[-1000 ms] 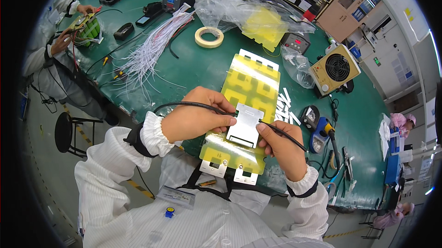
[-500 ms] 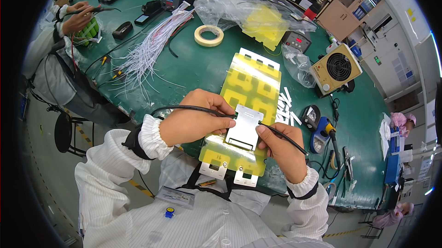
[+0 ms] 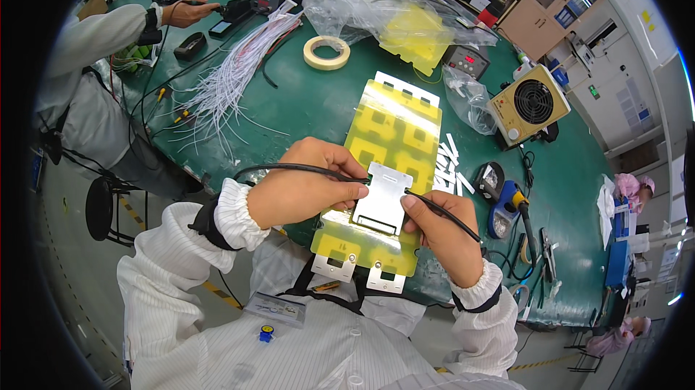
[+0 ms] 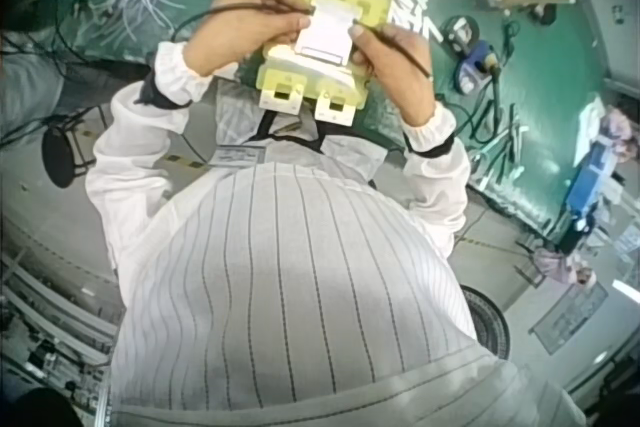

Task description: Assembling electronic components and battery packs at an industrial workstation.

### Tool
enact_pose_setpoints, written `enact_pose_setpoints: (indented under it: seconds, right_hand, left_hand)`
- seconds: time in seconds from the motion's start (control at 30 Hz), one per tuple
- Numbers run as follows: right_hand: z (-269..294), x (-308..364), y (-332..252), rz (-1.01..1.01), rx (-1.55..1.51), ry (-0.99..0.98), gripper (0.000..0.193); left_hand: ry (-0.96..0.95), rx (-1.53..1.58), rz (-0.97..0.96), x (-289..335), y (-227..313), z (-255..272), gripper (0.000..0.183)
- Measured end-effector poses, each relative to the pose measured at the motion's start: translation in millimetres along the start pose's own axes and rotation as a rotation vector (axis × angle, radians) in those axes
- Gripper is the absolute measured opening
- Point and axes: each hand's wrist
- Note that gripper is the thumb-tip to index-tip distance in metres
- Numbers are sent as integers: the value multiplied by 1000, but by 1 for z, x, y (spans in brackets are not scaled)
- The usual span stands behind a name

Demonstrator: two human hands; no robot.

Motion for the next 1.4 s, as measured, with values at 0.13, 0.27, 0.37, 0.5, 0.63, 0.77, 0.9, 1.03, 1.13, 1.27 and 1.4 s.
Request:
enact_pose_setpoints:
  seconds: [0.13, 0.27, 0.37, 0.5, 0.63, 0.77, 0.9, 1.03, 1.13, 1.27, 1.4]
  right_hand:
    - [-1, 0, 1, 2, 2, 2, 32]
    - [-1, 1, 2, 4, -2, 4, 32]
    - [1, -3, 3, -4, 13, 23, 32]
    - [5, -5, 4, 19, 10, -34, 32]
    - [12, -4, 4, 60, -18, -91, 32]
    - [13, -4, 5, 98, -32, -125, 30]
    - [15, -5, 7, 126, -41, -157, 30]
    - [14, -4, 6, 141, -60, -152, 30]
    - [12, -5, 8, 117, -71, -140, 29]
    - [13, -3, 3, 75, -45, -129, 29]
    - [12, -4, 5, 63, -34, -131, 29]
  left_hand:
    - [2, 27, -11, 0, -4, 0, 25]
    - [19, 16, -13, 1, -1, -1, 25]
    - [16, 51, 11, -1, -1, -2, 22]
    - [38, 8, 34, 0, 1, -1, 24]
    - [61, 8, 41, -1, -1, -3, 24]
    - [98, -10, 40, 2, 5, -7, 20]
    - [96, -12, 38, 3, 5, -6, 20]
    - [84, -8, 20, 2, 4, -5, 20]
    - [85, -3, 32, 3, 5, -6, 20]
    - [70, 17, 26, 1, 2, -5, 22]
    - [41, -7, 48, 2, 4, -4, 25]
Point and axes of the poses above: each hand's wrist, its own x-axis away from the middle knuckle, its own z-axis out of the back of the hand, y = z × x, and after that the axes turned 2 degrees about y, right-handed
